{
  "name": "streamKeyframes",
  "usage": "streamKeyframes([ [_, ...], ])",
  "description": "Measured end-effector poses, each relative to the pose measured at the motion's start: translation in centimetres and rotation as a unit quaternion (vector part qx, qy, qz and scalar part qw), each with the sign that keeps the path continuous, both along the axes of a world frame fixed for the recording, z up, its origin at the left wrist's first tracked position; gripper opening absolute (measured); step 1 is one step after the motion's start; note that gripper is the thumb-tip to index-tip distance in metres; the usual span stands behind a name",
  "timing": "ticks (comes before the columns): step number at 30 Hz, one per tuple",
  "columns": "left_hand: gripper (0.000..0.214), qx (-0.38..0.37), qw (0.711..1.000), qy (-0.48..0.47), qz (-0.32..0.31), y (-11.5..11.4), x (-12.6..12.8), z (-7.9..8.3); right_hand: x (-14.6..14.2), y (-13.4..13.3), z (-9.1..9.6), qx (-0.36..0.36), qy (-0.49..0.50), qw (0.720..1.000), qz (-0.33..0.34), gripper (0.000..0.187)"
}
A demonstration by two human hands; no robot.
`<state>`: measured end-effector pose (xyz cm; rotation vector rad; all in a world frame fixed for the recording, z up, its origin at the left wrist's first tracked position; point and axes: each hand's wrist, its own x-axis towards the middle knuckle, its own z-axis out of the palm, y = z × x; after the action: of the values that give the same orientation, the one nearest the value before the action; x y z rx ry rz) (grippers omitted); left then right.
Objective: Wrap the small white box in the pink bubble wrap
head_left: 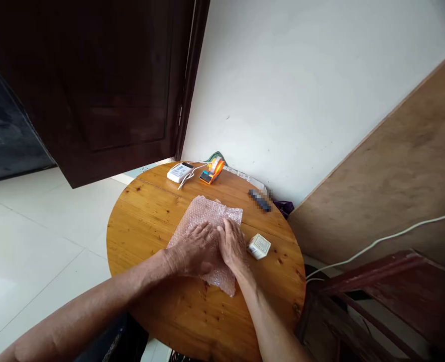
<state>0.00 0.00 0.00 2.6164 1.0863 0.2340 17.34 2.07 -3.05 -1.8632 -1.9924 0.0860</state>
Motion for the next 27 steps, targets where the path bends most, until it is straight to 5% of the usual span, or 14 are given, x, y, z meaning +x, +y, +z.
streamKeyframes([
  [6, 0.098, -0.009, 1.0, -0.006, -0.012, -0.6, 1.1, -0.4, 1.1, 0.9, -0.1, 0.047, 0.092, 0.994, 0.021, 0.048],
  [13, 0.094, 0.002, 1.0, 0.008, -0.016, -0.6, 1.1, -1.0, 3.4, -2.1, 5.2, 0.13, -0.04, 0.99, 0.047, 0.04],
  [16, 0.092, 0.004, 1.0, 0.005, -0.012, -0.6, 1.1, -1.0, 6.3, -3.5, 5.8, 0.08, -0.089, 0.992, -0.037, 0.055],
  [19, 0.092, 0.002, 1.0, 0.0, -0.014, -0.6, 1.1, -1.0, 8.9, -4.4, 5.2, -0.02, -0.09, 0.99, -0.11, 0.051],
  [21, 0.092, 0.003, 1.0, -0.006, -0.012, -0.6, 1.1, -1.1, 9.6, -4.8, 5.2, -0.042, -0.042, 0.99, -0.127, 0.042],
  [24, 0.091, 0.004, 1.0, -0.01, -0.013, -0.6, 1.1, -1.2, 8.1, -5.4, 6.2, -0.014, 0.159, 0.985, -0.072, 0.04],
  [27, 0.096, -0.005, 1.0, -0.008, -0.013, -0.7, 1.4, -1.1, 3.8, -5.4, 7.4, -0.048, 0.384, 0.92, 0.062, 0.049],
])
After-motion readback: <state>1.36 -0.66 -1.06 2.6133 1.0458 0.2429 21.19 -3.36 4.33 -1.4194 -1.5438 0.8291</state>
